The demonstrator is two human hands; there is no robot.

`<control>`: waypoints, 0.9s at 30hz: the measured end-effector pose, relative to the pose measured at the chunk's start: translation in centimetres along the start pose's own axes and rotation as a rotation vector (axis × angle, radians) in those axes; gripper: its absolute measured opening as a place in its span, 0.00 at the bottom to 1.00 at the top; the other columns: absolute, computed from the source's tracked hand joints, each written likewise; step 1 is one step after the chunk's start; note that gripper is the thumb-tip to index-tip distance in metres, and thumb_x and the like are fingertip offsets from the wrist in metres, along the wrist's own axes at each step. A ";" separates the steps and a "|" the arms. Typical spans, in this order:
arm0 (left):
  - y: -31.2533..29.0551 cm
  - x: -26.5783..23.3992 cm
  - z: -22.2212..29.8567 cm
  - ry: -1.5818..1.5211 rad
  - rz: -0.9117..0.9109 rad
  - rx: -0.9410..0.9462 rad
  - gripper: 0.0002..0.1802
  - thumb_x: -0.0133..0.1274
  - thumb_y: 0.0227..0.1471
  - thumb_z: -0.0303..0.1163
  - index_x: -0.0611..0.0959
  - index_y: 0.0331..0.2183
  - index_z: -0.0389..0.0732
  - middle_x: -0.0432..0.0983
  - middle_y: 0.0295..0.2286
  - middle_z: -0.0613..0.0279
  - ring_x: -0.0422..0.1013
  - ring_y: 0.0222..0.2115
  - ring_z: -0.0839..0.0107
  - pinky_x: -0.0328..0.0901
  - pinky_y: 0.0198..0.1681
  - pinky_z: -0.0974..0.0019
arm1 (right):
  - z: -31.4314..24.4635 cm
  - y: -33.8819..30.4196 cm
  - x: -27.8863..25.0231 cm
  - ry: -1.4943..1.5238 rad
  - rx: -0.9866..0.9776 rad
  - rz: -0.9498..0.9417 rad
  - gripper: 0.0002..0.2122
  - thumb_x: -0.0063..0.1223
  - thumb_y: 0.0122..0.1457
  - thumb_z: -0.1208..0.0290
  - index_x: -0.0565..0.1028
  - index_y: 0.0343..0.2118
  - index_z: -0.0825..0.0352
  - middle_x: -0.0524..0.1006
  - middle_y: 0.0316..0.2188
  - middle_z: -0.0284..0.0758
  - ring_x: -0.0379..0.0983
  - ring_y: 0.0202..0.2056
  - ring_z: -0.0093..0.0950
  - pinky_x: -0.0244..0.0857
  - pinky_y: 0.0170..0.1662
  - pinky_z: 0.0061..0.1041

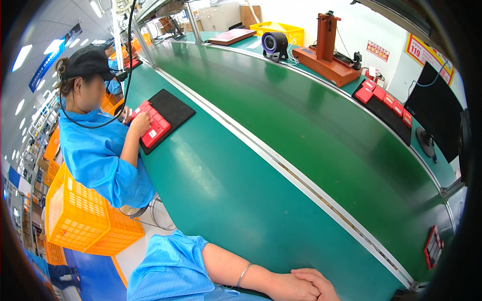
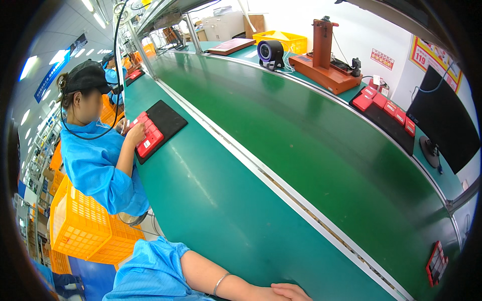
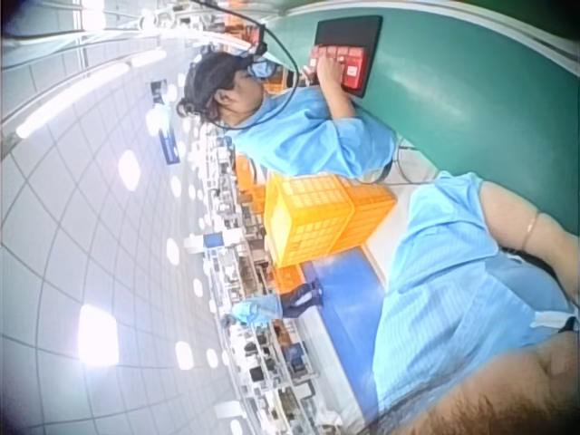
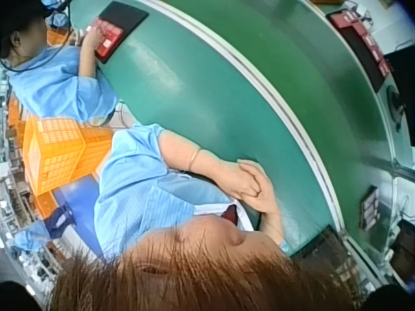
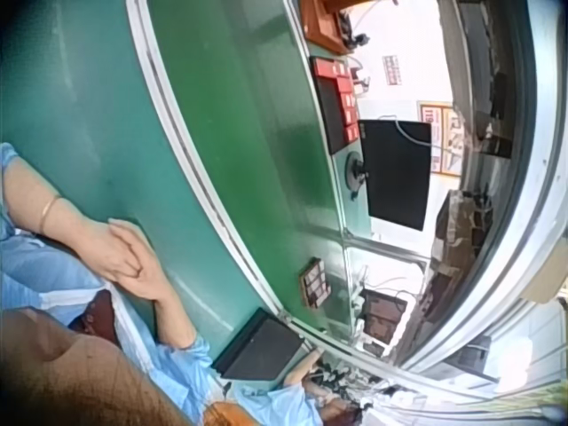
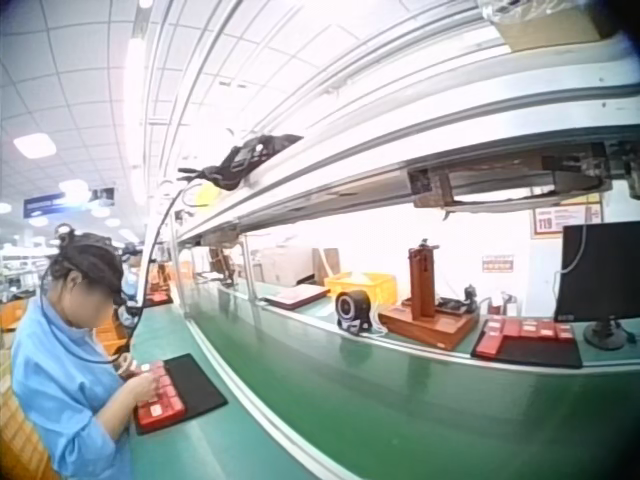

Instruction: The person turns over handheld electronic devices on a mat, powers them on, and operates their touchscreens. The person then sets the mat aside, receives another set of devices, flips them over, powers them on, and taps their touchscreens.

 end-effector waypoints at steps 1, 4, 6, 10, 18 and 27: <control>0.0 0.1 0.0 -0.002 -0.001 0.004 0.12 0.53 0.47 0.30 0.78 0.33 0.31 0.75 0.33 0.48 0.73 0.37 0.54 0.67 0.44 0.58 | 0.1 0.0 -0.1 -0.002 0.003 0.004 0.31 0.62 0.45 0.62 0.69 0.53 0.68 0.69 0.53 0.45 0.65 0.55 0.39 0.57 0.58 0.36; -0.1 -0.3 0.5 -0.001 0.048 -0.035 0.12 0.54 0.47 0.30 0.78 0.33 0.31 0.75 0.33 0.48 0.73 0.36 0.54 0.67 0.44 0.58 | -0.2 -0.1 0.2 0.026 -0.003 -0.010 0.31 0.62 0.45 0.61 0.69 0.53 0.68 0.68 0.53 0.45 0.65 0.55 0.39 0.57 0.58 0.36; 0.1 -0.2 0.5 0.004 0.000 -0.011 0.13 0.55 0.46 0.29 0.78 0.34 0.31 0.75 0.33 0.48 0.73 0.37 0.54 0.67 0.44 0.58 | -0.1 -0.3 0.2 0.024 0.000 -0.012 0.31 0.62 0.46 0.61 0.69 0.53 0.69 0.68 0.53 0.45 0.65 0.55 0.39 0.57 0.58 0.35; 0.3 -1.8 1.6 -0.080 0.152 -0.069 0.09 0.55 0.41 0.26 0.77 0.29 0.32 0.72 0.28 0.50 0.71 0.34 0.54 0.65 0.41 0.59 | -0.8 -0.5 0.2 0.022 -0.010 -0.017 0.31 0.63 0.46 0.60 0.69 0.53 0.69 0.68 0.53 0.45 0.65 0.55 0.39 0.57 0.58 0.35; 0.3 -1.7 1.7 -0.079 0.192 -0.030 0.09 0.55 0.43 0.26 0.77 0.30 0.32 0.72 0.29 0.49 0.71 0.35 0.53 0.65 0.41 0.58 | -1.1 -0.4 0.2 -0.002 0.003 -0.020 0.32 0.63 0.45 0.59 0.69 0.53 0.69 0.68 0.54 0.45 0.65 0.55 0.39 0.57 0.58 0.35; 2.3 -1.5 2.2 -0.039 0.078 -0.109 0.10 0.55 0.44 0.27 0.77 0.30 0.32 0.72 0.29 0.48 0.71 0.35 0.52 0.65 0.41 0.58 | -2.5 -1.6 -1.0 0.056 0.040 -0.010 0.30 0.63 0.46 0.61 0.69 0.53 0.69 0.68 0.52 0.43 0.65 0.54 0.38 0.57 0.58 0.34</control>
Point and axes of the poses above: each hand's wrist, its own y-axis towards the middle knuckle, its own x-axis out of the palm, z = x × y, the point moved 9 cm from there along y, towards the middle knuckle
